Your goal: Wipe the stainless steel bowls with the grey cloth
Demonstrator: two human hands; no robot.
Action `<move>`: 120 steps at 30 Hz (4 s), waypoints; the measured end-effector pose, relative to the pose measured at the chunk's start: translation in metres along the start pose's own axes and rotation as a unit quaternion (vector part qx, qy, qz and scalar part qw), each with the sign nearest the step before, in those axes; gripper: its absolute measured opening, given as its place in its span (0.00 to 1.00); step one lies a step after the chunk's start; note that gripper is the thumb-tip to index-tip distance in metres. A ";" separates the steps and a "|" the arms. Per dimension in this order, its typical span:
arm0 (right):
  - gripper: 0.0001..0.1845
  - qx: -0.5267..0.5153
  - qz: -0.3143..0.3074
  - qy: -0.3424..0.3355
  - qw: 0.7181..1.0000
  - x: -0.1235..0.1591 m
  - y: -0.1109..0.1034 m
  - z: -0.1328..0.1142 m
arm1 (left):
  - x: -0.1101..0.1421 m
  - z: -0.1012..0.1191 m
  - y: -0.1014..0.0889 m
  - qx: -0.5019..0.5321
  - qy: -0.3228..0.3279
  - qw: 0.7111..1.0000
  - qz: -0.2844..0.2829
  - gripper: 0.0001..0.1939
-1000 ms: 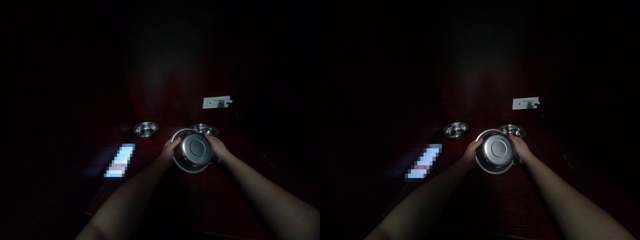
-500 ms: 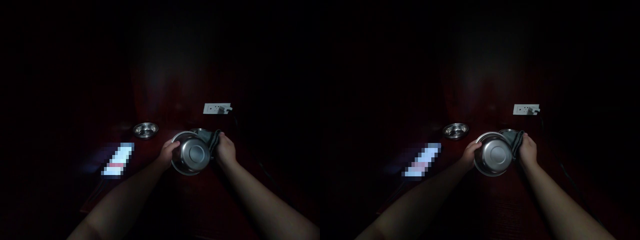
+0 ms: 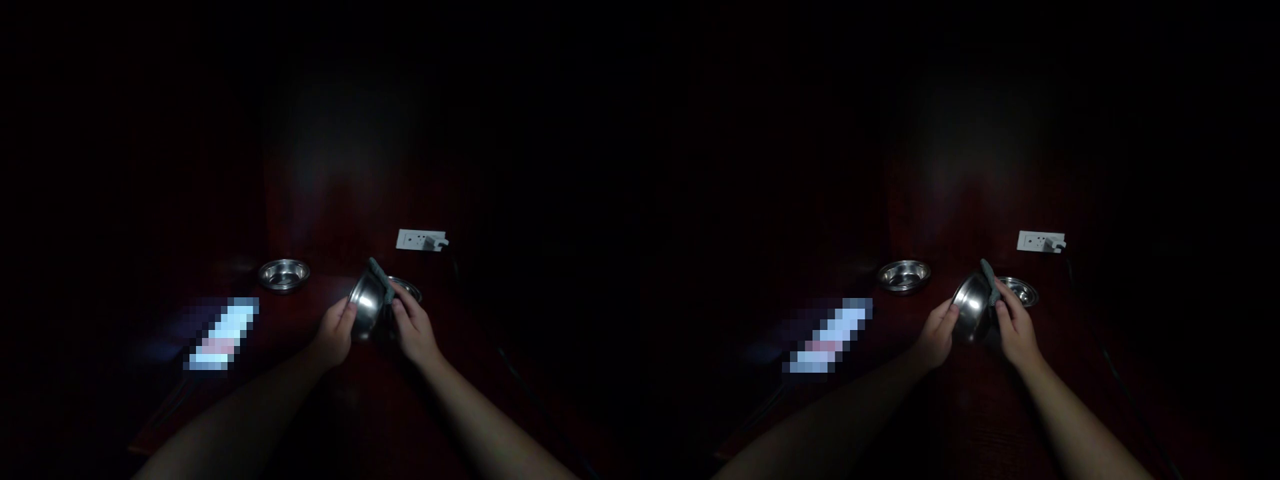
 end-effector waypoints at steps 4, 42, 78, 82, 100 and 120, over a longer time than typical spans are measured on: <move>0.22 0.088 -0.048 -0.067 0.993 0.003 0.006 -0.015 | 0.006 0.005 0.003 -0.114 0.034 0.991 -0.056 0.22; 0.28 0.082 -0.050 -0.031 0.995 0.006 0.011 -0.015 | 0.008 0.004 0.007 -0.407 0.093 0.898 -0.137 0.07; 0.48 0.199 -0.164 -0.139 0.956 0.008 0.010 -0.047 | 0.013 0.003 0.003 -0.205 0.002 0.975 -0.081 0.16; 0.47 0.205 -0.174 -0.144 0.952 0.008 0.010 -0.048 | 0.014 0.004 0.005 -0.239 0.014 0.967 -0.087 0.16; 0.27 0.164 -0.088 -0.132 0.974 0.007 0.009 -0.038 | 0.016 0.005 0.006 -0.285 0.049 0.946 -0.150 0.17; 0.25 0.068 -0.049 -0.100 0.991 0.006 0.006 -0.039 | 0.013 0.011 0.010 -0.296 0.050 0.917 -0.261 0.18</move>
Point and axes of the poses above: each hand's wrist, its own x-axis away from the middle knuckle, its own y-axis out of the palm, z = x × y, the point moved 2 cm from there along -x, towards the middle knuckle, and after that the axes turned 13 degrees about -z, right-handed, at the moved point
